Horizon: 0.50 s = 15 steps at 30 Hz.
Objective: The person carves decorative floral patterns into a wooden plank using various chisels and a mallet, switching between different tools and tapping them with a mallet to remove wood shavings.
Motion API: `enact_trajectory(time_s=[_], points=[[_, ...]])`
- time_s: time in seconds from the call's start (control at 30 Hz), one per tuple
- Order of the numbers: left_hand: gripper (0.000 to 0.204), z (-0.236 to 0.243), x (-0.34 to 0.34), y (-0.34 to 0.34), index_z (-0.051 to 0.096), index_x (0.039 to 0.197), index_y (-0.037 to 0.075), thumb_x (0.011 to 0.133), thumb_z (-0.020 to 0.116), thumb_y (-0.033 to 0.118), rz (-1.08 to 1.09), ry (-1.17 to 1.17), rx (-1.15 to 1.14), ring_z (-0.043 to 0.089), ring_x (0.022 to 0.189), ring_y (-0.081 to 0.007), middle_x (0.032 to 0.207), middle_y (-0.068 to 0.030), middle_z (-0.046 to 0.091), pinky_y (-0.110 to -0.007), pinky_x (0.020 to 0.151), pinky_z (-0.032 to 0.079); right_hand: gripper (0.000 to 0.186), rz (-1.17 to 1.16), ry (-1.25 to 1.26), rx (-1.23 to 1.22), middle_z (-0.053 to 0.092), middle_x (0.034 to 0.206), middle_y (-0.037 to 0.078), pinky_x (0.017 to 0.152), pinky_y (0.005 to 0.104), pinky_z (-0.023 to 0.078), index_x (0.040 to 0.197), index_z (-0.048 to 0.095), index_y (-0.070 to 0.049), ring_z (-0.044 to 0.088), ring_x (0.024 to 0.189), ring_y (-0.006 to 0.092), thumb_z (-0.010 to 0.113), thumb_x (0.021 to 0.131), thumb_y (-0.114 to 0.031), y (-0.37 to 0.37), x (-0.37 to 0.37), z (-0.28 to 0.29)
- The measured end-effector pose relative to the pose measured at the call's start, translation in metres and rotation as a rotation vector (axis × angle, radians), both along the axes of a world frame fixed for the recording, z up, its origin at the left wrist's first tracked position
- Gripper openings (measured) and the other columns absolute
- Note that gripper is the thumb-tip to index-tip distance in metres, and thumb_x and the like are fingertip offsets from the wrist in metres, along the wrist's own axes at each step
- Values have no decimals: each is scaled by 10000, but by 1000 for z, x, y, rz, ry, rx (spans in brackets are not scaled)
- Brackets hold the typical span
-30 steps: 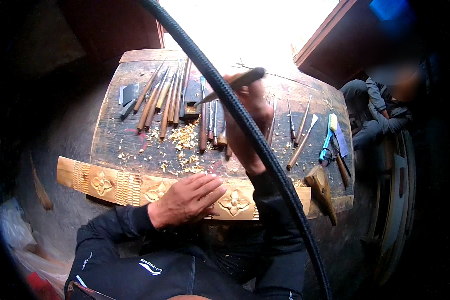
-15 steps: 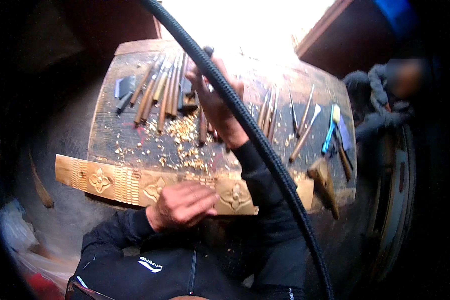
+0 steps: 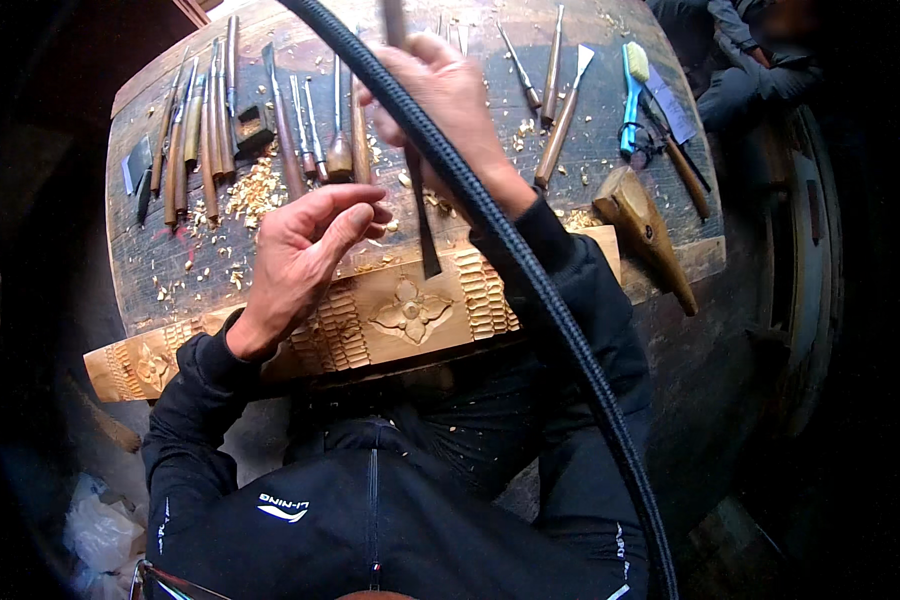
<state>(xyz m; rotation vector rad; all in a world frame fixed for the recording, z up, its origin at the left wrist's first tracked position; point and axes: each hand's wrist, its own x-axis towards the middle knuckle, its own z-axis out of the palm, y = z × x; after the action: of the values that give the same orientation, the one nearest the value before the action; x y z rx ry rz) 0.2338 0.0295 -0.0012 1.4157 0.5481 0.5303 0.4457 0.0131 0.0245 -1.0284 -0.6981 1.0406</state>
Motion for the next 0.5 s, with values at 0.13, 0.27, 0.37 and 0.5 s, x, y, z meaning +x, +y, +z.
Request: enact_trajectory(time_s=[0.13,0.27,0.37,0.5], points=[[244,-13,3,1,751,1212,-51,1092,720,159,-49,0,-177,726,939,-93,1017,-57,794,-261,843,599,190,24,14,-147,742,857,67,458,181,417,1092,643,-53,560,519,48,727,1082,-223,19,-39,-14],[185,-19,-2,16,743,1062,-23,1091,725,159,-110,124,-355,688,874,-57,954,-14,764,-243,775,571,206,104,137,-236,753,887,74,477,208,441,1071,638,-54,581,545,62,743,1070,-231,35,-48,-32],[167,-21,0,15,704,1071,-27,1089,722,139,-108,156,-406,685,874,-45,931,-28,767,-232,767,557,291,175,174,-244,757,938,94,531,202,465,1126,646,-25,592,595,81,702,1098,-309,44,-32,-48],[226,-22,0,12,610,1257,-26,1095,697,104,-144,125,-413,712,910,-63,958,-82,789,-228,807,565,392,384,305,-82,724,948,90,579,179,512,1204,612,-18,605,653,57,455,1205,-377,40,-13,-32]])
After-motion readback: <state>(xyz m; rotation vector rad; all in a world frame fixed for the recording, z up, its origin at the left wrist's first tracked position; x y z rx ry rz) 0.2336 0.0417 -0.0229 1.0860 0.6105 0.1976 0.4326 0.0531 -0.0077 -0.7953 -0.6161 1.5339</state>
